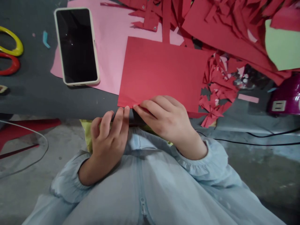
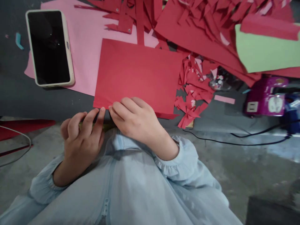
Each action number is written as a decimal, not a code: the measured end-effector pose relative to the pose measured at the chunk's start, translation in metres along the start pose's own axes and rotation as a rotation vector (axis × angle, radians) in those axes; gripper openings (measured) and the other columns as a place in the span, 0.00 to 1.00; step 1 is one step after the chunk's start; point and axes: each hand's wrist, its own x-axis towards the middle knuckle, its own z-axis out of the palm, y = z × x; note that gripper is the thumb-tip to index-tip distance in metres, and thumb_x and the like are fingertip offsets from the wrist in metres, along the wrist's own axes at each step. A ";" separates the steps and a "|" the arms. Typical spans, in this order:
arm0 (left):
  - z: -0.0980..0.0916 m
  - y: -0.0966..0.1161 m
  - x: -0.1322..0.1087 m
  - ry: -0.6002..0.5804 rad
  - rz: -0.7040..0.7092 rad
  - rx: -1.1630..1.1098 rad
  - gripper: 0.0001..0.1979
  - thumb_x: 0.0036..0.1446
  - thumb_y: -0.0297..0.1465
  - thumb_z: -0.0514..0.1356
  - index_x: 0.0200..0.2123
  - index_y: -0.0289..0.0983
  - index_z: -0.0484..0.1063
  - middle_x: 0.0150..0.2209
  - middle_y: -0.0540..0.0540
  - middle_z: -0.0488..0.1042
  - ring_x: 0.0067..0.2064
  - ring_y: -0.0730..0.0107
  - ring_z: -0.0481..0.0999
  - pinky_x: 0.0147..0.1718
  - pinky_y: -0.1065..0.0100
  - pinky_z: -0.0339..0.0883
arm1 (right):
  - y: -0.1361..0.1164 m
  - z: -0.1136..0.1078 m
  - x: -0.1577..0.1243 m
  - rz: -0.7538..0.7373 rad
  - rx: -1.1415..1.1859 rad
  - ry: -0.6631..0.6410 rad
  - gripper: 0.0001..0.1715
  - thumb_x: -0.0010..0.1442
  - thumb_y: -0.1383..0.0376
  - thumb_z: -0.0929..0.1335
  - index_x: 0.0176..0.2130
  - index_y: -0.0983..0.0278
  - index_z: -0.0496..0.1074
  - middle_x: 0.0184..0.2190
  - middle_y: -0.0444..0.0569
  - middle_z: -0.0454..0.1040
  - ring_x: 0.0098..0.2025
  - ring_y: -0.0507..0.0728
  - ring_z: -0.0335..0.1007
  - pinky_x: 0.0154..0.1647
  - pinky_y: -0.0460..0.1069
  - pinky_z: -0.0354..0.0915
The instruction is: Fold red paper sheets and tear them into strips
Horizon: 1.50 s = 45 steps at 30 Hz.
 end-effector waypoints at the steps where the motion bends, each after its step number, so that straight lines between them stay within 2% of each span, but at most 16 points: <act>1: 0.000 0.001 -0.001 0.015 -0.003 0.005 0.26 0.63 0.29 0.57 0.64 0.40 0.62 0.54 0.44 0.76 0.52 0.56 0.71 0.53 0.55 0.59 | 0.000 0.002 0.001 0.008 0.016 0.002 0.12 0.66 0.71 0.63 0.40 0.66 0.76 0.34 0.49 0.75 0.37 0.55 0.63 0.35 0.51 0.58; 5: 0.003 0.004 -0.001 0.051 -0.008 0.045 0.24 0.62 0.30 0.58 0.62 0.35 0.66 0.52 0.41 0.77 0.52 0.55 0.69 0.53 0.55 0.57 | 0.001 0.009 0.002 0.004 0.023 0.048 0.11 0.66 0.71 0.63 0.39 0.67 0.76 0.35 0.50 0.76 0.36 0.54 0.62 0.34 0.50 0.59; 11: 0.004 0.006 0.000 0.053 -0.033 0.047 0.23 0.63 0.30 0.57 0.61 0.38 0.66 0.53 0.42 0.77 0.52 0.58 0.71 0.52 0.57 0.59 | 0.004 0.015 -0.001 -0.030 0.072 0.104 0.10 0.65 0.72 0.64 0.41 0.65 0.75 0.35 0.48 0.77 0.36 0.53 0.64 0.35 0.49 0.63; 15: 0.003 0.006 0.000 0.040 -0.014 0.066 0.23 0.62 0.30 0.58 0.60 0.35 0.67 0.52 0.40 0.77 0.51 0.56 0.71 0.51 0.56 0.60 | 0.005 0.016 -0.001 -0.046 0.096 0.125 0.08 0.65 0.72 0.65 0.40 0.67 0.74 0.34 0.49 0.77 0.35 0.53 0.65 0.34 0.49 0.64; 22: 0.003 0.006 0.003 0.048 -0.031 0.061 0.25 0.62 0.31 0.56 0.63 0.37 0.64 0.51 0.42 0.77 0.48 0.58 0.71 0.51 0.56 0.59 | 0.006 0.016 -0.002 -0.046 0.133 0.090 0.09 0.65 0.71 0.64 0.43 0.66 0.74 0.35 0.49 0.76 0.37 0.54 0.65 0.35 0.50 0.64; 27: 0.003 0.009 0.006 0.022 -0.060 0.062 0.24 0.62 0.31 0.57 0.61 0.37 0.66 0.49 0.41 0.77 0.47 0.57 0.71 0.51 0.54 0.58 | 0.005 0.014 0.000 -0.049 0.070 0.087 0.09 0.66 0.70 0.64 0.40 0.67 0.75 0.33 0.48 0.77 0.34 0.53 0.63 0.34 0.49 0.62; 30: 0.002 0.012 0.007 0.052 -0.050 0.073 0.24 0.62 0.29 0.57 0.61 0.34 0.66 0.53 0.39 0.76 0.53 0.55 0.71 0.54 0.54 0.57 | 0.005 0.012 0.001 -0.057 0.069 0.088 0.09 0.65 0.71 0.65 0.39 0.69 0.75 0.32 0.49 0.76 0.35 0.54 0.63 0.33 0.49 0.61; 33: 0.003 0.014 0.009 0.068 -0.056 0.041 0.22 0.64 0.27 0.55 0.61 0.37 0.65 0.59 0.41 0.73 0.61 0.55 0.68 0.56 0.55 0.56 | 0.005 0.012 0.000 -0.048 0.070 0.066 0.10 0.66 0.71 0.64 0.40 0.68 0.76 0.32 0.49 0.75 0.35 0.54 0.62 0.34 0.50 0.61; 38: 0.005 0.014 0.011 0.031 -0.083 -0.042 0.21 0.65 0.27 0.55 0.61 0.34 0.65 0.60 0.35 0.71 0.63 0.55 0.68 0.59 0.56 0.59 | 0.005 0.013 -0.003 -0.025 0.088 0.046 0.11 0.66 0.71 0.63 0.42 0.66 0.75 0.34 0.48 0.75 0.36 0.54 0.63 0.34 0.51 0.60; 41: 0.005 0.012 0.012 0.015 -0.078 -0.073 0.21 0.64 0.26 0.55 0.60 0.33 0.65 0.59 0.33 0.71 0.62 0.53 0.69 0.61 0.53 0.59 | 0.006 0.011 -0.005 -0.026 0.046 0.029 0.12 0.67 0.70 0.63 0.41 0.65 0.75 0.35 0.47 0.76 0.35 0.53 0.63 0.34 0.50 0.60; 45: 0.003 0.012 0.014 0.026 -0.034 0.061 0.21 0.64 0.26 0.54 0.59 0.34 0.66 0.58 0.36 0.73 0.55 0.56 0.74 0.59 0.52 0.63 | 0.009 0.005 -0.010 -0.047 0.023 0.020 0.11 0.66 0.71 0.63 0.42 0.66 0.75 0.35 0.49 0.77 0.36 0.54 0.63 0.35 0.50 0.61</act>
